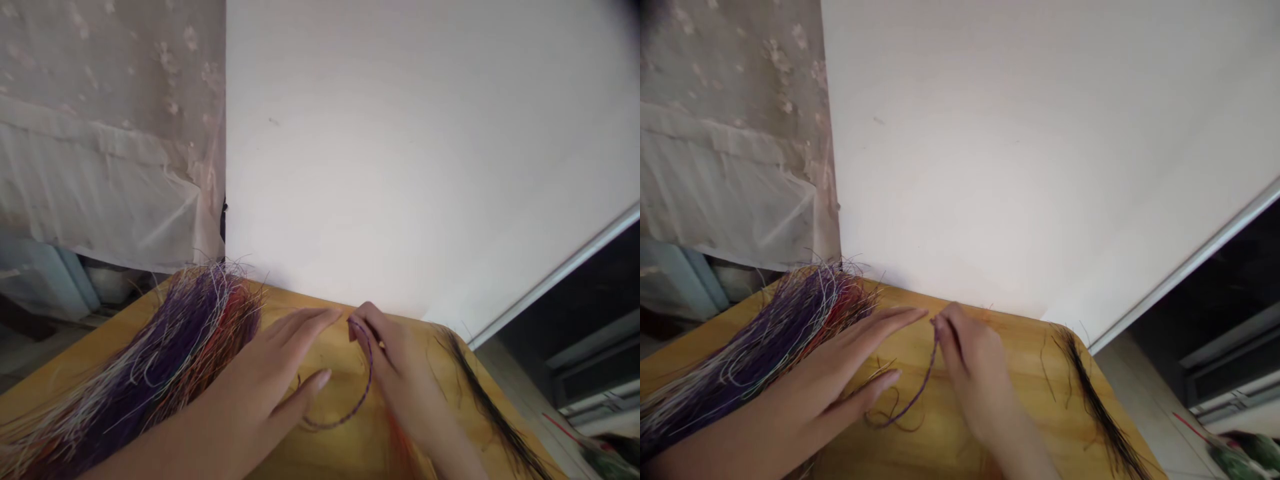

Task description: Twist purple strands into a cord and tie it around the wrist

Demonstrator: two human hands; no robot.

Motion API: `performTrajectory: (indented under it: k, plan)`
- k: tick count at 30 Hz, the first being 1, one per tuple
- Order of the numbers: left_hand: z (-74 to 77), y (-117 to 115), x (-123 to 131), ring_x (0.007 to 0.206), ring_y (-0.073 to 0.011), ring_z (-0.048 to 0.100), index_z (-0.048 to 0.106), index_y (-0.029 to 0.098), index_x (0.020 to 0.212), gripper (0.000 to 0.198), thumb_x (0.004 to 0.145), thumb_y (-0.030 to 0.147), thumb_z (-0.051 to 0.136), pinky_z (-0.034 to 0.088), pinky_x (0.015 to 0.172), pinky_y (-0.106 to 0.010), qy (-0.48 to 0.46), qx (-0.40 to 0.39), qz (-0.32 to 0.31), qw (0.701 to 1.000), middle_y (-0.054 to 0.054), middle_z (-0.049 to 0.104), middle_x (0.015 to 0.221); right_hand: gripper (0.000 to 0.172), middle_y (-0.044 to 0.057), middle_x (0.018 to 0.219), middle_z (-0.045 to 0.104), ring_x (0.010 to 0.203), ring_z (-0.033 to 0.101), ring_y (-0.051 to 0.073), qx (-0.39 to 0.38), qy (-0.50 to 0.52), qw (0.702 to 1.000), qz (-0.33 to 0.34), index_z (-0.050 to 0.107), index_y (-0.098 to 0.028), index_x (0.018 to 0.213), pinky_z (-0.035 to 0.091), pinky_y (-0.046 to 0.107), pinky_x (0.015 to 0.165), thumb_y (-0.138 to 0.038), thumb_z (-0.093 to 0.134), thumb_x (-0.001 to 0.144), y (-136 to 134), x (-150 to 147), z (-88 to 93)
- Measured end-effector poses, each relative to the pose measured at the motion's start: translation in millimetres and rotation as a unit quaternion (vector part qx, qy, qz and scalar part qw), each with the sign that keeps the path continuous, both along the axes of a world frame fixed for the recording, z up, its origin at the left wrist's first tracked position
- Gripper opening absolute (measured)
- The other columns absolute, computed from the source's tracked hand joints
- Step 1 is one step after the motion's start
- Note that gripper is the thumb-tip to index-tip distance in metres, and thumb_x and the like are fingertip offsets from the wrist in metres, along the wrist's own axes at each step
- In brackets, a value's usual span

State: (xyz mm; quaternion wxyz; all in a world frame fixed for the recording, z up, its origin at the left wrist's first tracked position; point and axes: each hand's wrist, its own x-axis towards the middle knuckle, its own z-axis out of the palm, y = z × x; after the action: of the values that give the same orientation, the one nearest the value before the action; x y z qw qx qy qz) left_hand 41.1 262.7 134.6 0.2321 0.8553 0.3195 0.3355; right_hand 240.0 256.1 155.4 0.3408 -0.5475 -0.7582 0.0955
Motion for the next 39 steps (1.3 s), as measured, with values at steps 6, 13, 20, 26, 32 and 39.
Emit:
performTrajectory:
  k: [6,13,20,26,32,39]
  plan:
    - [16.7,-5,-5,0.097,-0.0148,0.06,0.063,0.026,0.103,0.033,0.098,0.048,0.038,0.046,0.09,-0.026,-0.14,-0.233,-0.022,0.962,0.003,0.068,0.098,0.028,-0.007,0.052,0.04,0.042,0.034,0.006,0.209,-0.059,0.975,0.044,0.047,-0.018,0.064,0.026,0.021,0.043,-0.015,0.052,0.092,-24,-21,-0.3]
    - [31.7,0,-11,0.074,-0.0125,0.049,0.062,0.021,0.077,0.019,0.087,0.035,0.056,0.039,0.075,-0.025,-0.107,-0.234,-0.038,0.965,0.003,0.056,0.075,0.025,-0.006,0.051,0.04,0.043,0.035,0.007,0.298,-0.079,0.951,0.032,0.048,-0.019,0.065,0.028,0.021,0.044,-0.009,0.055,0.087,-28,-19,8.4]
    - [43.9,-12,-11,0.064,-0.0131,0.042,0.067,0.025,0.096,0.025,0.081,0.044,0.059,0.031,0.06,-0.024,-0.042,-0.328,-0.012,0.944,0.004,0.049,0.067,0.024,-0.005,0.052,0.041,0.046,0.036,0.009,0.318,-0.075,0.945,0.003,0.049,-0.019,0.066,0.03,0.023,0.045,-0.007,0.057,0.086,-25,-19,6.1]
    - [29.8,-7,1,0.067,-0.0134,0.047,0.068,0.02,0.088,0.029,0.093,0.037,0.045,0.035,0.062,-0.023,0.015,-0.307,-0.062,0.95,0.001,0.051,0.069,0.023,-0.005,0.05,0.044,0.041,0.038,0.008,0.274,-0.034,0.961,-0.026,0.051,-0.02,0.067,0.033,0.023,0.044,-0.013,0.057,0.088,-19,-11,1.4]
    - [1.1,6,5,0.083,-0.0155,0.055,0.059,0.019,0.093,0.023,0.095,0.038,0.045,0.042,0.075,-0.025,-0.109,-0.311,-0.081,0.941,-0.002,0.059,0.089,0.018,-0.002,0.062,0.061,0.045,0.05,0.011,0.137,0.085,0.987,-0.018,0.059,-0.022,0.073,0.035,0.021,0.041,-0.022,0.053,0.091,-23,-5,8.8]
    - [-3.6,22,-9,0.097,-0.0217,0.058,0.069,0.02,0.099,0.029,0.095,0.031,0.042,0.044,0.088,-0.032,-0.309,-0.324,-0.117,0.887,-0.006,0.065,0.1,0.016,-0.004,0.072,0.068,0.069,0.064,0.011,-0.157,0.09,0.966,0.186,0.063,-0.024,0.076,0.05,0.017,0.07,-0.026,0.058,0.091,-12,3,6.6]
